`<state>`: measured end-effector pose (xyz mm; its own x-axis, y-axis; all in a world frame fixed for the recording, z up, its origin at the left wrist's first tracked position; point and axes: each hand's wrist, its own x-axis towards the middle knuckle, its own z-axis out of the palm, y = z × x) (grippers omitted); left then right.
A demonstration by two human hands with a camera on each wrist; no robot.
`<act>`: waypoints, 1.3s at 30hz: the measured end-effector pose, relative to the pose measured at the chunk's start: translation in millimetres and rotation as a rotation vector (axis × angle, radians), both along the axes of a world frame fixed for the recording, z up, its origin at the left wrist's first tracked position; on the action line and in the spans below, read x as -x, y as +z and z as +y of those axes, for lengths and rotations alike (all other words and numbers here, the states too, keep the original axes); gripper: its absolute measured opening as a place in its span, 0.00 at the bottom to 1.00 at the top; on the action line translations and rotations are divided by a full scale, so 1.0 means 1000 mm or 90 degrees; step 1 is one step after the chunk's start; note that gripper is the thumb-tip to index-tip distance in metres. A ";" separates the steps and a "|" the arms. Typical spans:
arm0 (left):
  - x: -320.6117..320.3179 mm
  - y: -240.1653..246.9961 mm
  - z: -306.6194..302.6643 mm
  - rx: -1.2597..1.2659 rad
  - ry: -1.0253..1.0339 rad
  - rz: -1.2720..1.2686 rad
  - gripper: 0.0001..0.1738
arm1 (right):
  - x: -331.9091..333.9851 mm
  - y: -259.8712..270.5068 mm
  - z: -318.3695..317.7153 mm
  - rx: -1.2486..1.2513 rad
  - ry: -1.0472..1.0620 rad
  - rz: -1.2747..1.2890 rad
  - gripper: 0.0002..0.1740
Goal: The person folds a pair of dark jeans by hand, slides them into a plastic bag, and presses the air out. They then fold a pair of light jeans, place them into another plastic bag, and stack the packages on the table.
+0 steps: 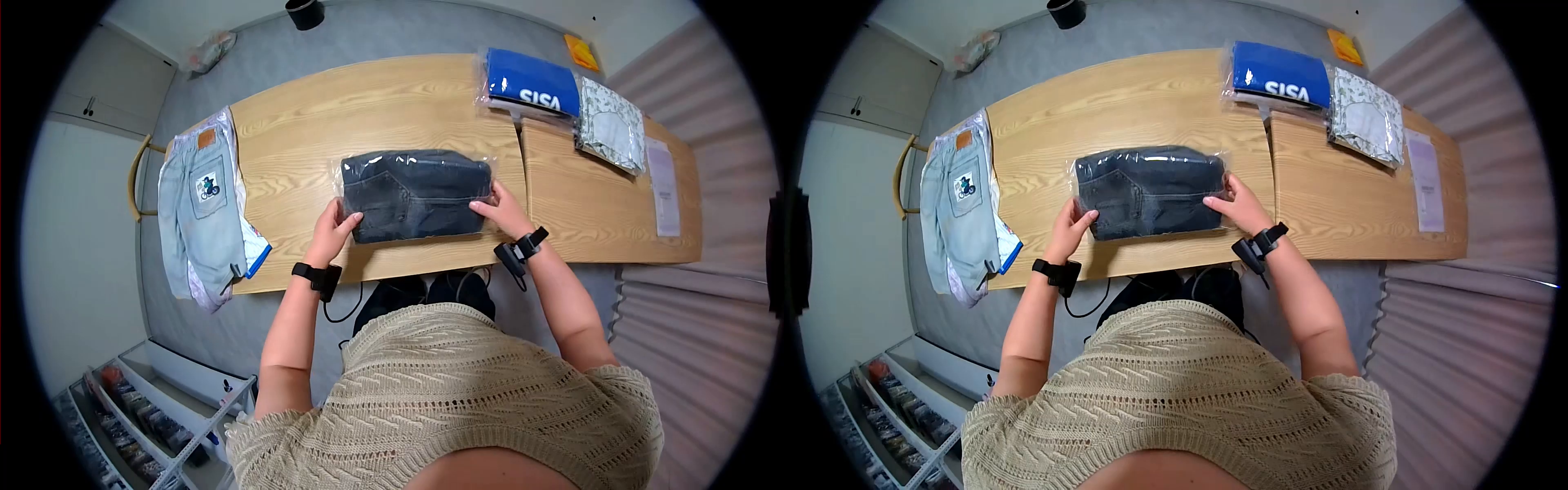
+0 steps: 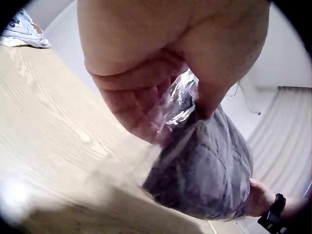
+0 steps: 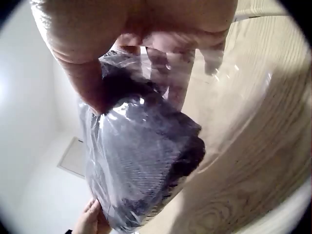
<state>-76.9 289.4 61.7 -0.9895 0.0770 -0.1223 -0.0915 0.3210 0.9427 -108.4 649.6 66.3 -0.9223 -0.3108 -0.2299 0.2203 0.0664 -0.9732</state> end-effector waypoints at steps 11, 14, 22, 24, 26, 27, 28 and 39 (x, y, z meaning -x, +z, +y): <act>0.010 -0.074 0.022 -0.120 0.008 -0.249 0.30 | -0.012 -0.059 0.006 -0.055 -0.065 -0.208 0.45; 0.005 -0.080 0.022 -0.092 -0.008 -0.239 0.31 | -0.021 -0.066 0.006 -0.019 -0.079 -0.191 0.47; 0.005 -0.032 0.048 0.370 0.025 0.065 0.27 | -0.031 -0.018 -0.016 -0.604 -0.089 0.275 0.35; 0.008 -0.024 0.061 0.387 -0.103 0.261 0.28 | -0.026 -0.012 -0.032 -0.630 -0.002 0.390 0.34; 0.017 -0.024 0.077 0.446 -0.256 0.292 0.30 | -0.015 -0.020 -0.045 -0.675 0.141 0.527 0.30; 0.021 -0.026 0.085 0.503 -0.313 0.319 0.31 | -0.009 -0.021 -0.048 -0.676 0.141 0.529 0.30; 0.028 -0.029 0.090 0.544 -0.346 0.314 0.34 | -0.003 -0.022 -0.052 -0.697 0.181 0.549 0.30; 0.054 -0.058 0.093 0.622 -0.379 0.289 0.37 | 0.020 -0.053 -0.050 -0.694 0.251 0.505 0.31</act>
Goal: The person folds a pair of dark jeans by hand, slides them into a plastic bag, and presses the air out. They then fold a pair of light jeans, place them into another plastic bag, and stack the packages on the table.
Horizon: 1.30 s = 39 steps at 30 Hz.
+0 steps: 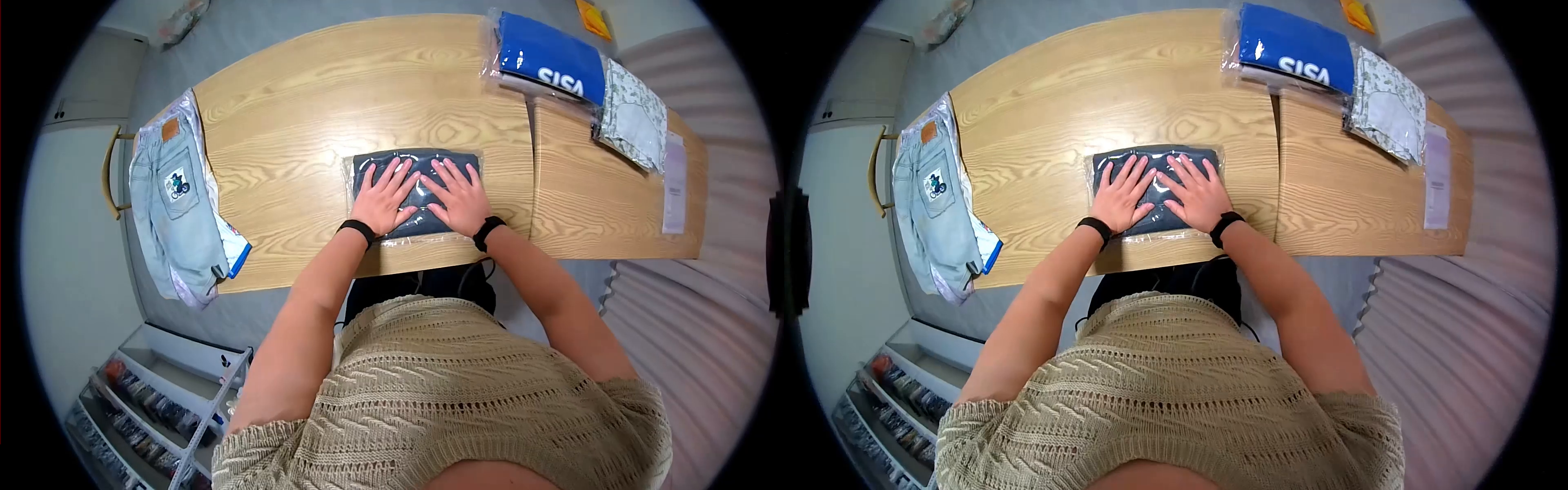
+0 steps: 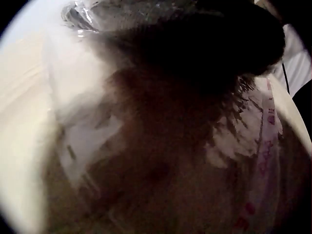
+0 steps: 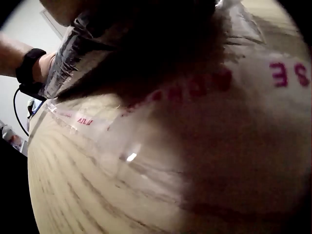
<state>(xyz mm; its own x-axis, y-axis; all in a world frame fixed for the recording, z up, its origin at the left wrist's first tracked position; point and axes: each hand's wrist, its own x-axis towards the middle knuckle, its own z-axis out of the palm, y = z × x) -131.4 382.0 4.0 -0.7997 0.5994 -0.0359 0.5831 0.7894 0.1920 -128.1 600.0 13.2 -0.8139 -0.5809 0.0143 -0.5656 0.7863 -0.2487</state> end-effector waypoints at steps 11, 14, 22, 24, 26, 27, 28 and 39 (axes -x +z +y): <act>0.007 -0.004 0.002 0.043 -0.004 -0.057 0.36 | 0.006 -0.003 -0.003 0.008 -0.021 -0.059 0.30; 0.006 -0.005 0.002 0.040 -0.009 -0.036 0.36 | 0.005 -0.004 -0.003 0.011 -0.020 -0.052 0.30; 0.004 -0.001 -0.002 -0.006 -0.024 0.002 0.36 | 0.002 -0.003 0.000 0.004 0.009 0.013 0.31; 0.008 0.013 -0.006 -0.110 -0.011 -0.099 0.35 | 0.005 0.008 0.005 0.024 0.017 0.000 0.34; 0.010 0.030 -0.019 -0.295 0.083 -0.060 0.33 | 0.004 0.025 0.014 0.164 -0.069 -0.072 0.34; 0.006 0.032 -0.030 -0.305 0.154 -0.041 0.31 | 0.000 0.037 0.022 0.225 -0.150 -0.056 0.34; 0.001 0.033 -0.041 -0.314 0.226 -0.022 0.29 | -0.002 0.031 0.033 0.274 -0.233 -0.045 0.29; -0.038 -0.044 -0.076 -0.432 0.565 -0.504 0.27 | -0.026 -0.047 0.067 0.563 -0.507 -0.713 0.17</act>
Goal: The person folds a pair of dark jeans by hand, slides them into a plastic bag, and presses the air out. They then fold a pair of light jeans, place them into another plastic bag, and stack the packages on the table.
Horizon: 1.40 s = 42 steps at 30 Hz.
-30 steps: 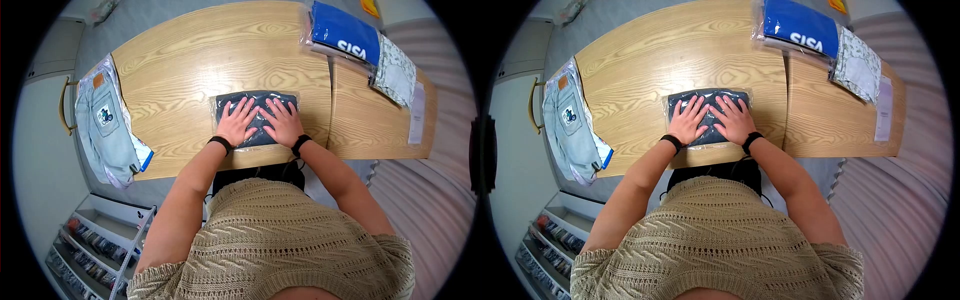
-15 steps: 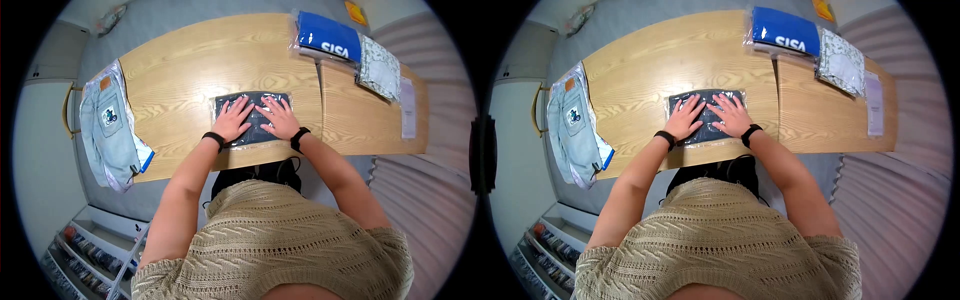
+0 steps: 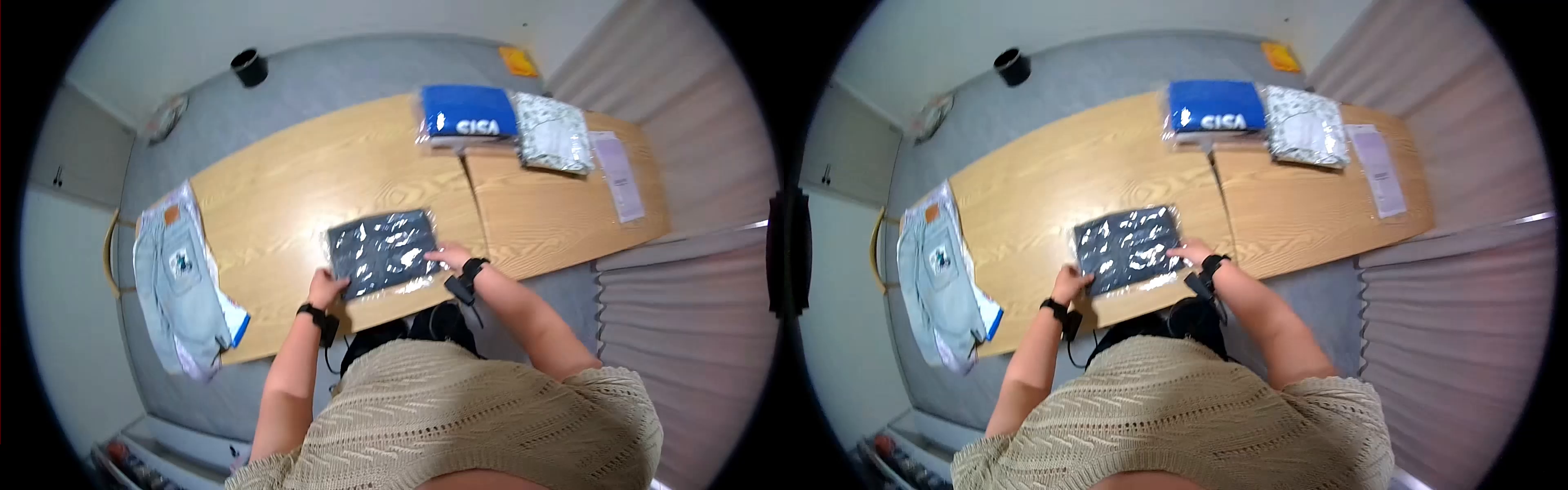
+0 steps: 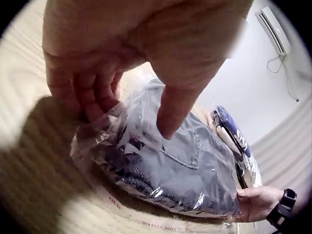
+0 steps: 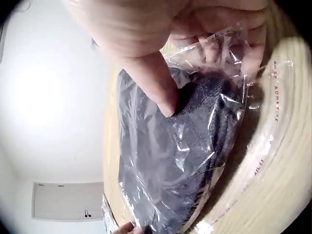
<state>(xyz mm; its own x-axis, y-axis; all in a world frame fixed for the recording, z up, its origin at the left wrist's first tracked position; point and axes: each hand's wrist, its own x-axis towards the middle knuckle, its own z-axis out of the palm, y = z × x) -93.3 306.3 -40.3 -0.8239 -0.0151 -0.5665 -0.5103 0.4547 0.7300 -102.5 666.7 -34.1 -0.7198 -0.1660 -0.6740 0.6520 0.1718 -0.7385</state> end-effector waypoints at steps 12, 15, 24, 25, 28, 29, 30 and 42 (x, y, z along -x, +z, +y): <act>0.003 0.089 0.040 -0.200 -0.013 -0.071 0.21 | -0.014 0.053 0.016 0.194 -0.115 -0.089 0.22; 0.005 0.104 0.057 -0.210 -0.044 -0.049 0.20 | -0.018 0.058 0.037 0.192 -0.126 -0.090 0.22; 0.029 0.143 0.171 -0.296 -0.125 0.086 0.19 | -0.031 0.139 0.150 0.269 -0.228 0.021 0.16; 0.038 0.145 0.183 -0.220 -0.161 0.131 0.20 | -0.028 0.150 0.160 0.274 -0.263 0.044 0.16; 0.066 0.155 0.227 -0.261 -0.085 0.215 0.22 | -0.005 0.181 0.189 0.218 -0.292 0.120 0.18; 0.079 0.162 0.241 -0.247 -0.070 0.258 0.22 | 0.007 0.186 0.200 0.210 -0.291 0.133 0.20; 0.092 0.167 0.252 -0.222 -0.060 0.264 0.23 | 0.022 0.185 0.212 0.192 -0.274 0.164 0.19; 0.265 0.136 0.306 -0.142 0.129 0.409 0.24 | 0.217 0.155 0.236 0.199 -0.316 0.301 0.19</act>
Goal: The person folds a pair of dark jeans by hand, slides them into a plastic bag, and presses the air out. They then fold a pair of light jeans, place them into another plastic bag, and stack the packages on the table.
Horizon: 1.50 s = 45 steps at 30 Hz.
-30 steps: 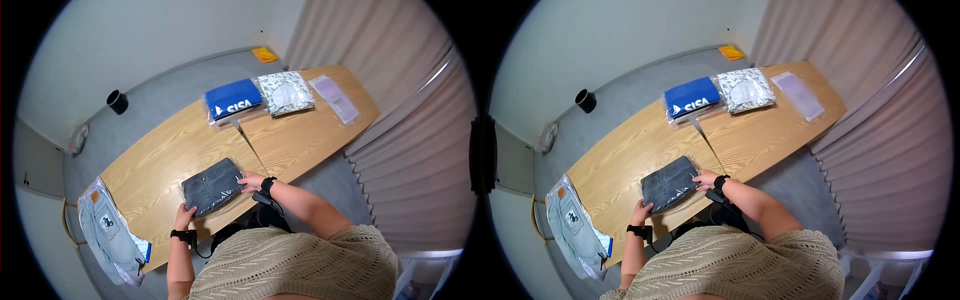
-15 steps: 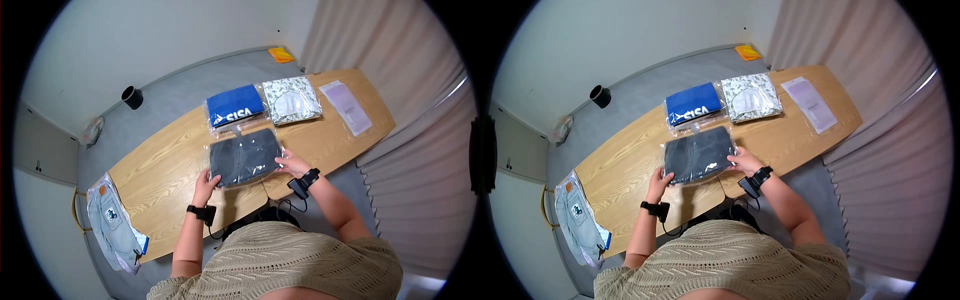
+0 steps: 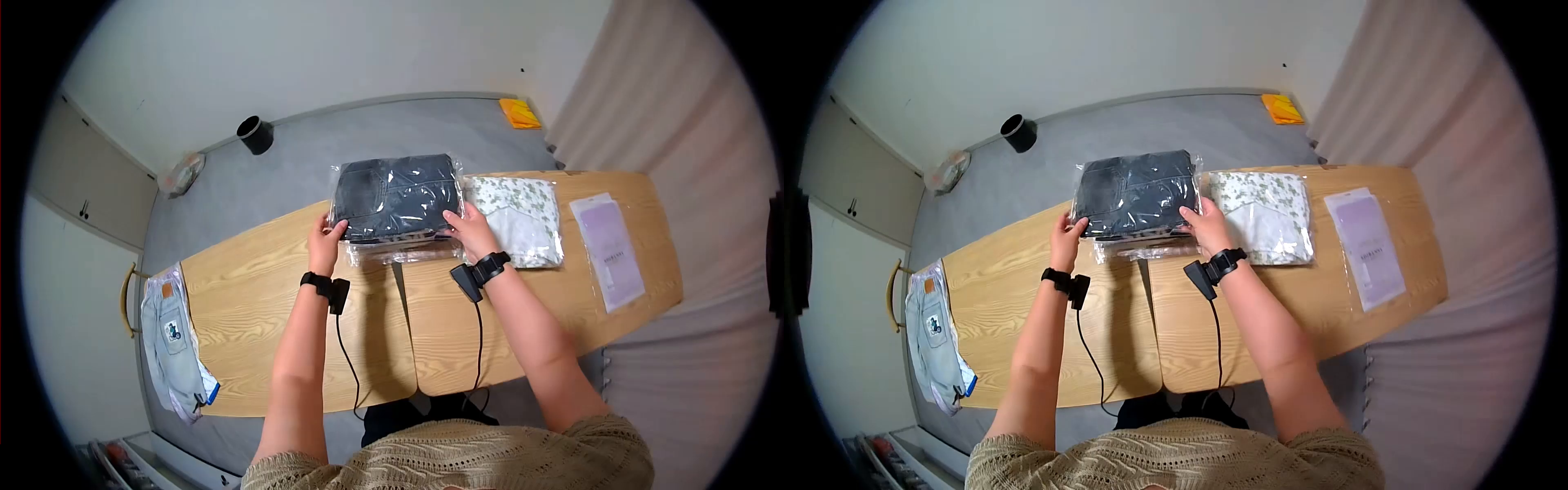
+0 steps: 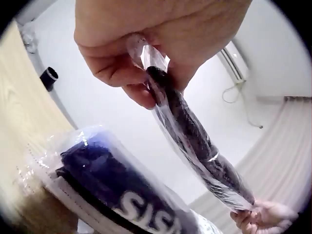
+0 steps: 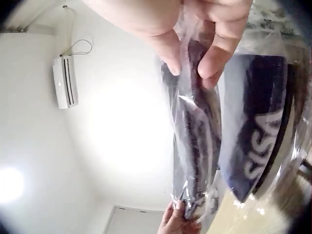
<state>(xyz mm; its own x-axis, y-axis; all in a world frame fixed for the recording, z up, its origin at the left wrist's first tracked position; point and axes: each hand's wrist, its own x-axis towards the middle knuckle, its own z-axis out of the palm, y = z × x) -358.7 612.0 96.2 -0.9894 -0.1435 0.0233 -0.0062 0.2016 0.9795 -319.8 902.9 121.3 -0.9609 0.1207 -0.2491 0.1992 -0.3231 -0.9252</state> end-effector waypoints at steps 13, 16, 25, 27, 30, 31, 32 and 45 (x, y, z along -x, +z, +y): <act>-0.024 -0.062 -0.068 0.251 0.142 -0.017 0.24 | 0.007 -0.065 0.016 -0.401 -0.038 -0.085 0.26; -0.070 -0.031 -0.131 0.371 0.150 0.019 0.20 | -0.024 -0.052 0.034 -0.312 -0.087 -0.038 0.20; -0.251 -0.043 -0.354 0.521 0.466 -0.194 0.15 | -0.140 0.018 -0.007 -0.222 -0.090 -0.025 0.09; -0.288 -0.067 -0.400 0.502 0.514 -0.253 0.17 | -0.149 0.028 -0.028 -0.267 -0.114 -0.027 0.10; -0.333 -0.083 -0.448 0.522 0.617 -0.315 0.19 | -0.152 0.048 -0.079 -0.277 -0.065 0.011 0.10; -0.342 -0.080 -0.462 0.531 0.659 -0.331 0.20 | -0.151 0.052 -0.101 -0.254 -0.054 0.040 0.11; -0.350 -0.077 -0.473 0.497 0.698 -0.338 0.23 | -0.152 0.058 -0.120 -0.245 -0.021 0.046 0.11; -0.346 -0.100 -0.585 0.104 0.801 -0.118 0.28 | -0.143 0.086 -0.264 -0.277 0.107 0.066 0.07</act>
